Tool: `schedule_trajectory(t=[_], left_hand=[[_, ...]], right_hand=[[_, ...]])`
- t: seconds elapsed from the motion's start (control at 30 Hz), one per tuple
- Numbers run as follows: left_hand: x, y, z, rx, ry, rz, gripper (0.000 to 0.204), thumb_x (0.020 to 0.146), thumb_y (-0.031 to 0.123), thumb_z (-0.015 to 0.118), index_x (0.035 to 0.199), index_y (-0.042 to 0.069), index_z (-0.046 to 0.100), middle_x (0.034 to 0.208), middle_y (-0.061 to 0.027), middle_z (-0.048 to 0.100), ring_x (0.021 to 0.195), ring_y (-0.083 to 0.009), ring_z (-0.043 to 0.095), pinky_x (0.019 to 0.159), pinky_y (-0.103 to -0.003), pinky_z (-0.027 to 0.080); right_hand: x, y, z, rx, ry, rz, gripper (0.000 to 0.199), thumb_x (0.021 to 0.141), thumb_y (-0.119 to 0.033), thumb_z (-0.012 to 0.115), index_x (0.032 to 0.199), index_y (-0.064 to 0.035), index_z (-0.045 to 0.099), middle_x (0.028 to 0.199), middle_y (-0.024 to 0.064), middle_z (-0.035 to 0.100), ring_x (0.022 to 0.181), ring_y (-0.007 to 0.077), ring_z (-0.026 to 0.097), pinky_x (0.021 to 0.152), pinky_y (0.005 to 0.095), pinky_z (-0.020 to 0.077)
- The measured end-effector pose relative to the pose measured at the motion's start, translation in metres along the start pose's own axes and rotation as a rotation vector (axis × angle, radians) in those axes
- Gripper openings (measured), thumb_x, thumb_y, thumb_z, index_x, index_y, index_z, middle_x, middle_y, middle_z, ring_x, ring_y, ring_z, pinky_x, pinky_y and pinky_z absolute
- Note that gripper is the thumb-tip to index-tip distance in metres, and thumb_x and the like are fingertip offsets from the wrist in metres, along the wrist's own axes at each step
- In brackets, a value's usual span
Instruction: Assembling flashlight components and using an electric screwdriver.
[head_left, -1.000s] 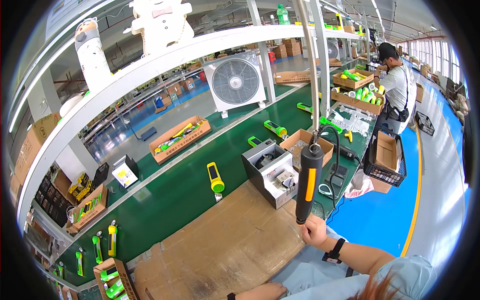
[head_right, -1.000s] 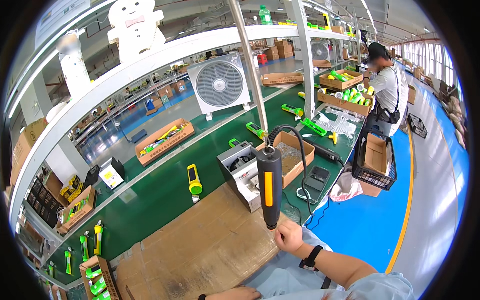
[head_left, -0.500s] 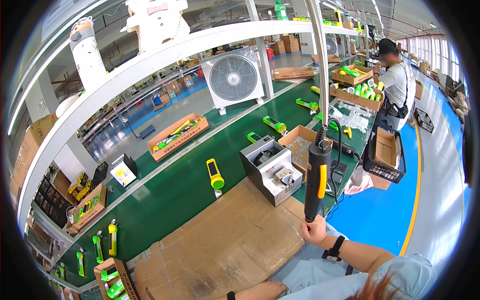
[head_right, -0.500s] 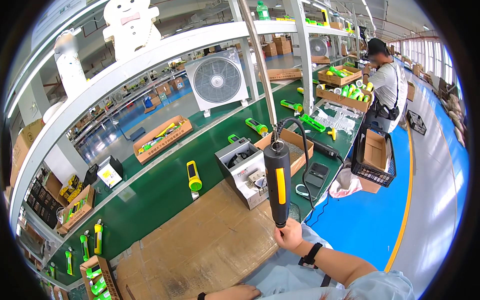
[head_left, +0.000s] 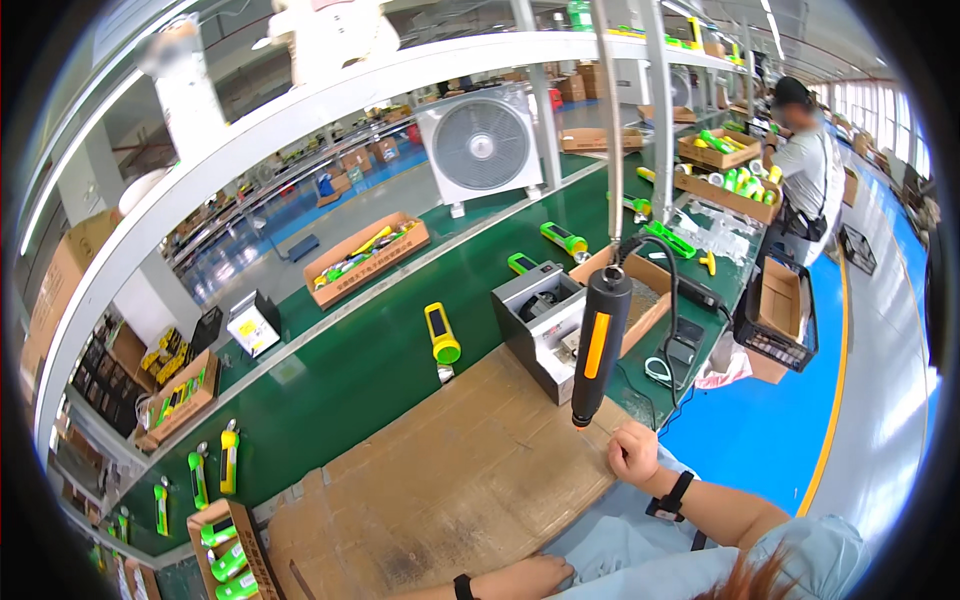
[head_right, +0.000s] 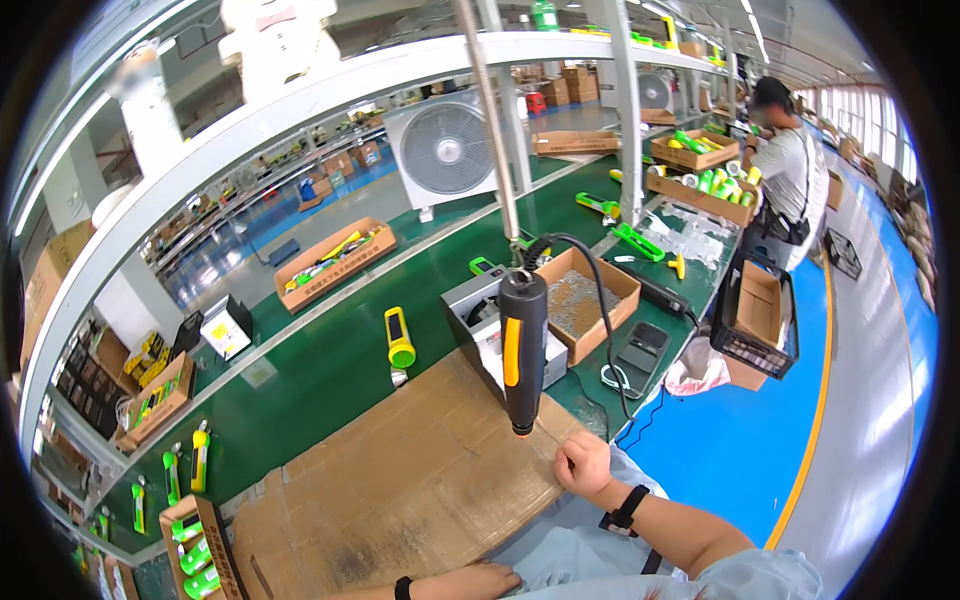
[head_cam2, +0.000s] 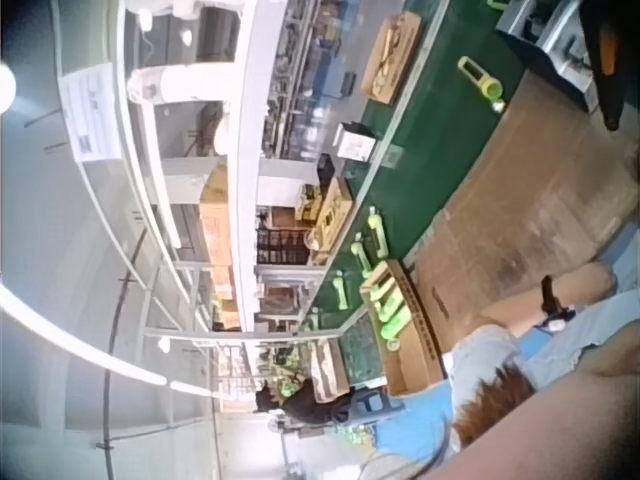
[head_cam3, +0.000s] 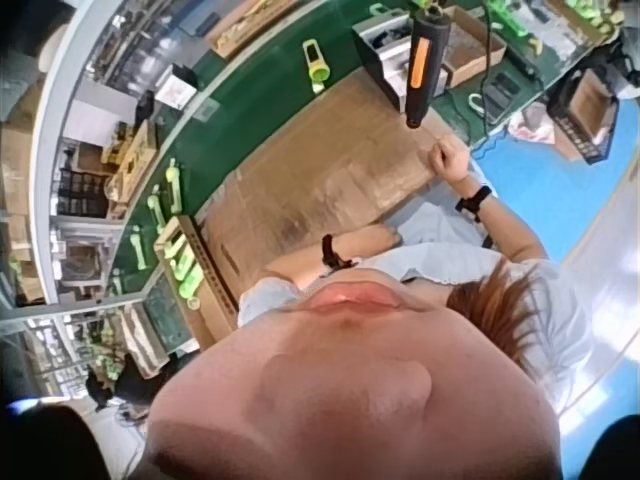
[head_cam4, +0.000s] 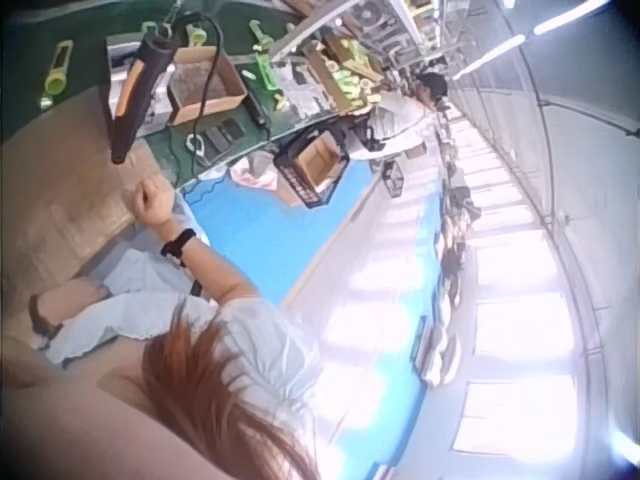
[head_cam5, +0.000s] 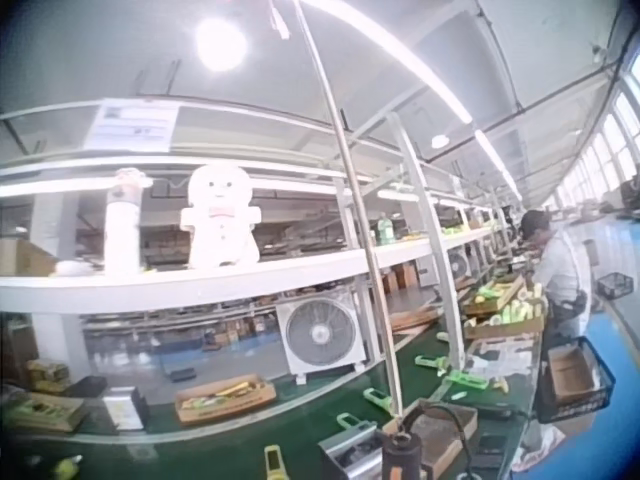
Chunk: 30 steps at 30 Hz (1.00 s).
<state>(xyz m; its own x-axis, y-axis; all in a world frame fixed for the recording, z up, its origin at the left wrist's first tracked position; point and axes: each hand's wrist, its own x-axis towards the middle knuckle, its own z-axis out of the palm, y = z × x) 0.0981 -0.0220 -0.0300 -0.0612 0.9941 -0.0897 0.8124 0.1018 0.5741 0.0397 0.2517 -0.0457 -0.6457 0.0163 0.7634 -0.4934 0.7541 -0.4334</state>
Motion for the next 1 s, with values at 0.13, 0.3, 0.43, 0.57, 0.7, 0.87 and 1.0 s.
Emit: schedule_trajectory(t=[0.13,0.3,0.43,0.57,0.7,0.87,1.0], left_hand=[[-0.001,0.001,0.001,-0.014,0.024,-0.087,0.02,0.083,0.013,0.047,0.083,-0.003,0.059,0.077,-0.0231,0.059,0.076,-0.0387,0.059,0.068,-0.044,0.047],[0.001,-0.011,0.016,-0.062,0.054,0.002,0.027,0.078,0.023,0.055,0.075,-0.003,0.061,0.075,-0.0237,0.06,0.073,-0.039,0.059,0.065,-0.045,0.047],[0.005,-0.028,0.056,0.039,0.24,-0.015,0.031,0.079,0.031,0.067,0.078,0.001,0.058,0.075,-0.0165,0.061,0.067,-0.0335,0.059,0.062,-0.041,0.047],[0.008,-0.025,0.04,0.024,0.091,-0.023,0.031,0.077,0.027,0.063,0.076,-0.003,0.061,0.074,-0.0196,0.06,0.067,-0.0359,0.058,0.062,-0.042,0.047],[0.005,-0.028,0.042,0.017,0.131,0.116,0.026,0.073,0.02,0.059,0.071,-0.005,0.064,0.068,-0.0232,0.06,0.065,-0.0396,0.058,0.06,-0.046,0.047],[0.001,-0.028,0.039,0.139,0.052,0.069,0.019,0.074,0.013,0.06,0.081,-0.003,0.066,0.08,-0.0214,0.064,0.073,-0.0372,0.06,0.063,-0.045,0.048],[0.009,-0.041,0.055,-0.142,0.157,0.03,0.019,0.078,0.014,0.059,0.084,-0.003,0.066,0.082,-0.0227,0.064,0.075,-0.0366,0.06,0.065,-0.045,0.048]], right_hand=[[-0.005,0.0,-0.002,-0.018,-0.01,0.02,0.009,0.067,-0.002,0.056,0.061,-0.0045,0.049,0.059,0.0116,0.048,0.054,0.0306,0.047,0.049,0.0401,0.0372],[-0.014,0.008,0.004,0.003,-0.013,0.003,0.009,0.068,0.0,0.053,0.061,-0.0028,0.048,0.059,0.0135,0.047,0.055,0.032,0.047,0.049,0.0405,0.0362],[-0.013,0.007,0.008,0.015,0.031,-0.009,0.011,0.072,0.001,0.051,0.063,-0.0009,0.047,0.061,0.0156,0.048,0.056,0.0339,0.047,0.05,0.041,0.0357],[-0.015,0.014,0.007,0.03,0.035,0.01,0.018,0.081,-0.004,0.047,0.064,-0.0009,0.046,0.061,0.0151,0.046,0.056,0.0326,0.045,0.051,0.0403,0.0338],[-0.036,0.043,0.008,0.057,0.004,0.018,0.024,0.086,-0.007,0.045,0.063,-0.0007,0.044,0.061,0.0112,0.044,0.057,0.0256,0.043,0.054,0.0351,0.0324],[-0.032,0.032,-0.001,0.027,-0.153,0.014,0.014,0.089,-0.02,0.057,0.092,-0.0067,0.059,0.063,0.0097,0.055,0.049,0.0204,0.048,0.048,0.0362,0.0418],[-0.044,0.059,0.025,0.107,0.217,0.036,0.026,0.089,-0.015,0.053,0.065,-0.004,0.057,0.056,0.0055,0.049,0.049,0.0156,0.045,0.045,0.0349,0.0391]])
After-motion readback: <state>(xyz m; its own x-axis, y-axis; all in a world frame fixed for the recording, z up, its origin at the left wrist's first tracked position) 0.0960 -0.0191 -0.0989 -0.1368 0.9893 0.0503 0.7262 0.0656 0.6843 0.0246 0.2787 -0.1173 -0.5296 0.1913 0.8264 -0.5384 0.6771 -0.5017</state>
